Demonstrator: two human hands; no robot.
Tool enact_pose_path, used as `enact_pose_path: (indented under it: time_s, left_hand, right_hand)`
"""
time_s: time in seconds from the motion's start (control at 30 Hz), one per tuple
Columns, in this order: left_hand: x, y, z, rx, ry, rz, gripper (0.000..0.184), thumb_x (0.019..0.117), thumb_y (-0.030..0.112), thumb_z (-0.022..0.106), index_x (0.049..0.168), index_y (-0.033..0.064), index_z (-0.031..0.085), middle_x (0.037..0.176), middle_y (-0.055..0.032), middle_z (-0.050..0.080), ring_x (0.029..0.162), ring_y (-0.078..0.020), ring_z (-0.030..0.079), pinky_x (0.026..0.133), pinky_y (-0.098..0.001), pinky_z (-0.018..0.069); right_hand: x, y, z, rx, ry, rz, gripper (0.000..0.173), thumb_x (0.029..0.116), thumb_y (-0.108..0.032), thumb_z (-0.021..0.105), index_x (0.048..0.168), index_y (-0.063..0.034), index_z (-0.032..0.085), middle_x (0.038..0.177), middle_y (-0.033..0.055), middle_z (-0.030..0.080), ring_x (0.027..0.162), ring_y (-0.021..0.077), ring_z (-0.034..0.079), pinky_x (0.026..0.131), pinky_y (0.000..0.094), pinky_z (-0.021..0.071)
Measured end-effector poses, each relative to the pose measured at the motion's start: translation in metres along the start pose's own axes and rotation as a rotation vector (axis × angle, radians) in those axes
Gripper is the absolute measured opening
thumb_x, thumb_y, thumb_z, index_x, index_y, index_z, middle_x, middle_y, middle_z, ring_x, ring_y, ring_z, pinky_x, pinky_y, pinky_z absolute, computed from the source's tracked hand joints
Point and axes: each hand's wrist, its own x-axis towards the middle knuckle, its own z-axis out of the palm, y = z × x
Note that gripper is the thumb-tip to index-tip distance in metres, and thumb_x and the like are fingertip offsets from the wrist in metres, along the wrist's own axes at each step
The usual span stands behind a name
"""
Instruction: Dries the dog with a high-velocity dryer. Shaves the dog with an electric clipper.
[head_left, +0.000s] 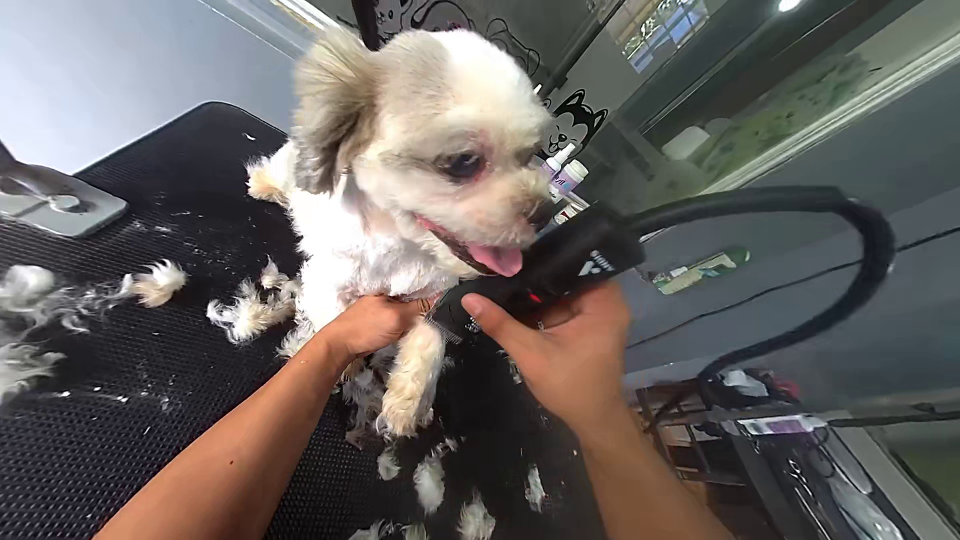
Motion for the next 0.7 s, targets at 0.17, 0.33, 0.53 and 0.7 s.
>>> enact_pose_path:
  time_s: [0.17, 0.33, 0.53, 0.7]
  left_hand:
    - [0.001, 0.005, -0.005, 0.128, -0.042, 0.073, 0.011, 0.0965, 0.028, 0.069, 0.098, 0.0192, 0.076, 0.087, 0.0111, 0.073, 0.083, 0.0046, 0.066, 0.08, -0.0194, 0.0565]
    - [0.003, 0.004, -0.002, 0.153, -0.006, 0.014, 0.02, 0.0944, 0.037, 0.072, 0.103, 0.0185, 0.076, 0.092, 0.0076, 0.074, 0.089, -0.0005, 0.068, 0.086, -0.027, 0.0575]
    - [0.002, 0.008, -0.002, 0.167, -0.002, -0.01, 0.023, 0.0956, 0.04, 0.071, 0.103, 0.0185, 0.075, 0.091, 0.0067, 0.073, 0.087, -0.0011, 0.067, 0.084, -0.0282, 0.056]
    - [0.0, 0.009, -0.002, 0.248, -0.026, 0.009, 0.026, 0.0966, 0.043, 0.068, 0.105, 0.0189, 0.075, 0.093, 0.0071, 0.073, 0.09, 0.0004, 0.066, 0.086, -0.0287, 0.0549]
  right_hand:
    - [-0.028, -0.004, 0.009, -0.091, -0.1, -0.003, 0.056, 0.0744, -0.024, 0.093, 0.119, -0.0086, 0.062, 0.102, -0.0005, 0.075, 0.092, 0.0129, 0.075, 0.079, 0.0353, 0.0682]
    - [-0.073, 0.003, 0.018, -0.211, -0.265, -0.215, 0.043, 0.0797, -0.025, 0.089, 0.113, -0.0092, 0.067, 0.107, 0.0034, 0.073, 0.1, 0.0149, 0.071, 0.084, 0.0337, 0.0638]
    - [-0.07, 0.006, -0.007, -0.005, -0.698, -0.115, 0.044, 0.0828, -0.029, 0.086, 0.116, -0.0068, 0.069, 0.108, 0.007, 0.073, 0.103, 0.0168, 0.069, 0.091, 0.0349, 0.0596]
    - [-0.038, -0.017, -0.008, -0.006, -0.159, -0.181, 0.055, 0.0741, -0.018, 0.093, 0.12, -0.0199, 0.061, 0.108, -0.0038, 0.073, 0.098, 0.014, 0.073, 0.084, 0.0346, 0.0661]
